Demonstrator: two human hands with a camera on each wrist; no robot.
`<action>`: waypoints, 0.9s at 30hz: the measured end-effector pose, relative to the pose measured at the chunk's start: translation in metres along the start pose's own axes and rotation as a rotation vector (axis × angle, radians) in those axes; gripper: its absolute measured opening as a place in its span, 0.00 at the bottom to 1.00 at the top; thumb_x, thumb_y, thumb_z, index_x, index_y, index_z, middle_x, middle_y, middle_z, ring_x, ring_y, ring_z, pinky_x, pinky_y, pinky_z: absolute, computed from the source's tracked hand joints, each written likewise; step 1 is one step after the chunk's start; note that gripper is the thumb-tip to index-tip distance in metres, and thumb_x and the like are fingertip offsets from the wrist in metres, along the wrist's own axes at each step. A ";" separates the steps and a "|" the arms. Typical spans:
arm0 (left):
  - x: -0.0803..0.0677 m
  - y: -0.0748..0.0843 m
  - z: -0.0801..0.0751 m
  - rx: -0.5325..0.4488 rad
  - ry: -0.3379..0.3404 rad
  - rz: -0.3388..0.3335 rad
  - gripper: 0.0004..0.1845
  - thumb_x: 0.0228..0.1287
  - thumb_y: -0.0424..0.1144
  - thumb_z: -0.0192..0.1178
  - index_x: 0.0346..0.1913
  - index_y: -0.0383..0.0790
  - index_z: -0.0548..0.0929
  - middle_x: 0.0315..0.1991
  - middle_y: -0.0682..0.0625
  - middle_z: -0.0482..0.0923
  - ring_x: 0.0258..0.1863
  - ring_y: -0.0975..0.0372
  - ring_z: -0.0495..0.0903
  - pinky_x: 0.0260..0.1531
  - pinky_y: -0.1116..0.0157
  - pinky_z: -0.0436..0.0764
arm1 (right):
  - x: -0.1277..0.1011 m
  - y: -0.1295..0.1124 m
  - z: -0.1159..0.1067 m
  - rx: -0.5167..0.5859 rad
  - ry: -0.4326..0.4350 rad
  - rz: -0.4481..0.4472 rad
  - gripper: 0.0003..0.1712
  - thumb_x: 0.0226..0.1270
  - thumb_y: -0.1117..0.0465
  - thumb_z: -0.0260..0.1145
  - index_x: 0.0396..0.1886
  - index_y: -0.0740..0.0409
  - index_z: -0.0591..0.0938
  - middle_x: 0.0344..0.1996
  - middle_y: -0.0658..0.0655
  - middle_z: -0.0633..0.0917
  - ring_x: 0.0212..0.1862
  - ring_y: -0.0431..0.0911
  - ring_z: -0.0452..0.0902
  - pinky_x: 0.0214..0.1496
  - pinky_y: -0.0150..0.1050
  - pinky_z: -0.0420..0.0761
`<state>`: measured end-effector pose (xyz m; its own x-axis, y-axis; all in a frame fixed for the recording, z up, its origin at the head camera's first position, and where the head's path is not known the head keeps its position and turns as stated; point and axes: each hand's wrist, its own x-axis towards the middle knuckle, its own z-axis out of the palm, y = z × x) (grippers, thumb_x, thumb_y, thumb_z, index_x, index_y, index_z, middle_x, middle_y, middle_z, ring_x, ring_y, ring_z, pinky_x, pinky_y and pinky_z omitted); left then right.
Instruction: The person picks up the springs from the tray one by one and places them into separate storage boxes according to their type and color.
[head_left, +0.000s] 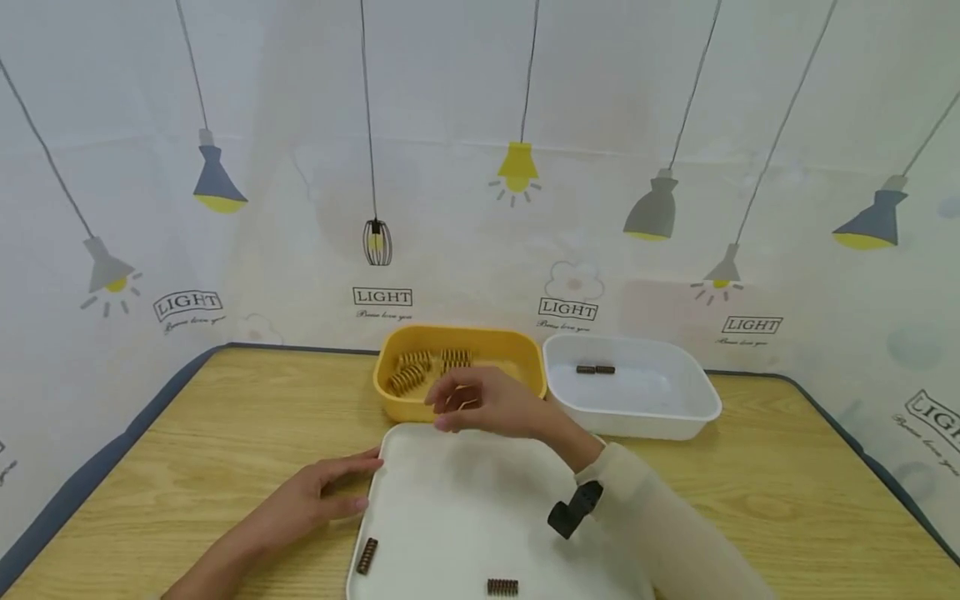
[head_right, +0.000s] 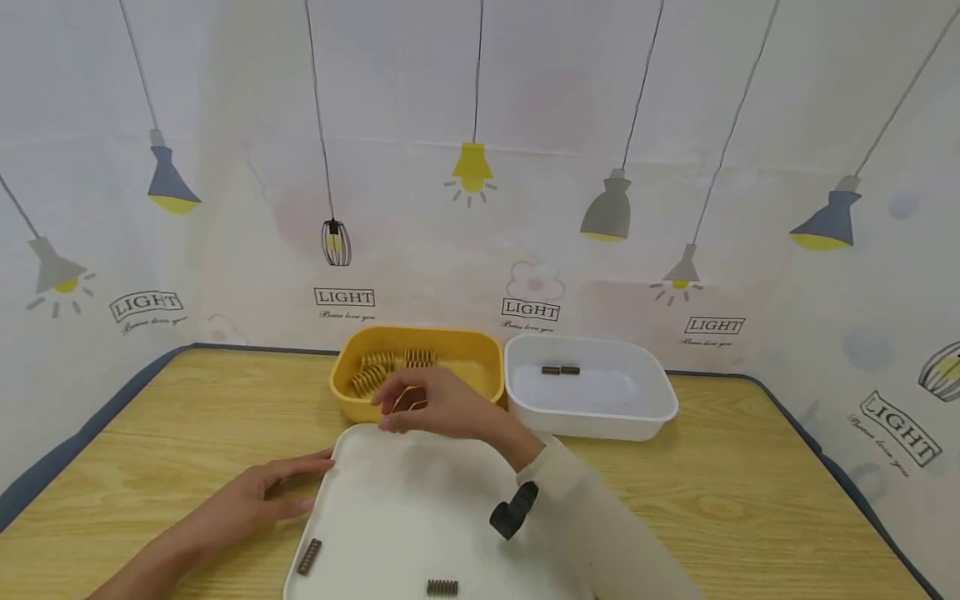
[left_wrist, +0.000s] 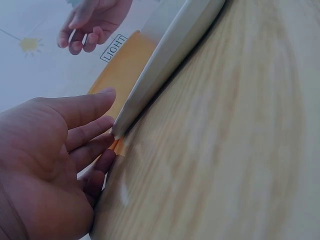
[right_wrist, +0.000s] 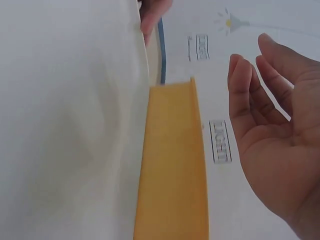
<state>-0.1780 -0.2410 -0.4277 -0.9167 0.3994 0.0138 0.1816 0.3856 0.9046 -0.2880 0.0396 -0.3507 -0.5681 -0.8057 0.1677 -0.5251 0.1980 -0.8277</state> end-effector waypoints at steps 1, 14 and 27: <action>0.000 0.000 0.000 0.004 0.000 -0.001 0.25 0.64 0.44 0.62 0.63 0.45 0.76 0.69 0.48 0.64 0.70 0.50 0.55 0.65 0.63 0.55 | 0.000 -0.003 0.003 -0.009 -0.032 -0.025 0.13 0.62 0.60 0.70 0.46 0.54 0.81 0.39 0.53 0.82 0.41 0.44 0.79 0.46 0.38 0.80; 0.002 -0.001 -0.002 -0.006 0.003 -0.046 0.24 0.62 0.48 0.63 0.62 0.54 0.77 0.68 0.50 0.66 0.69 0.50 0.56 0.63 0.39 0.50 | 0.010 -0.018 0.054 0.125 -0.440 -0.160 0.12 0.61 0.67 0.68 0.45 0.62 0.80 0.39 0.52 0.81 0.43 0.37 0.78 0.48 0.37 0.80; 0.001 -0.002 -0.004 -0.028 -0.011 -0.067 0.25 0.63 0.44 0.63 0.63 0.50 0.75 0.69 0.53 0.65 0.69 0.52 0.55 0.64 0.40 0.50 | 0.020 -0.011 0.084 0.193 -0.681 -0.104 0.16 0.62 0.72 0.65 0.50 0.65 0.79 0.47 0.57 0.83 0.50 0.34 0.77 0.56 0.34 0.75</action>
<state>-0.1809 -0.2444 -0.4280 -0.9224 0.3828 -0.0519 0.1097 0.3884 0.9150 -0.2409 -0.0256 -0.3831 0.0338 -0.9970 -0.0690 -0.3980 0.0499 -0.9160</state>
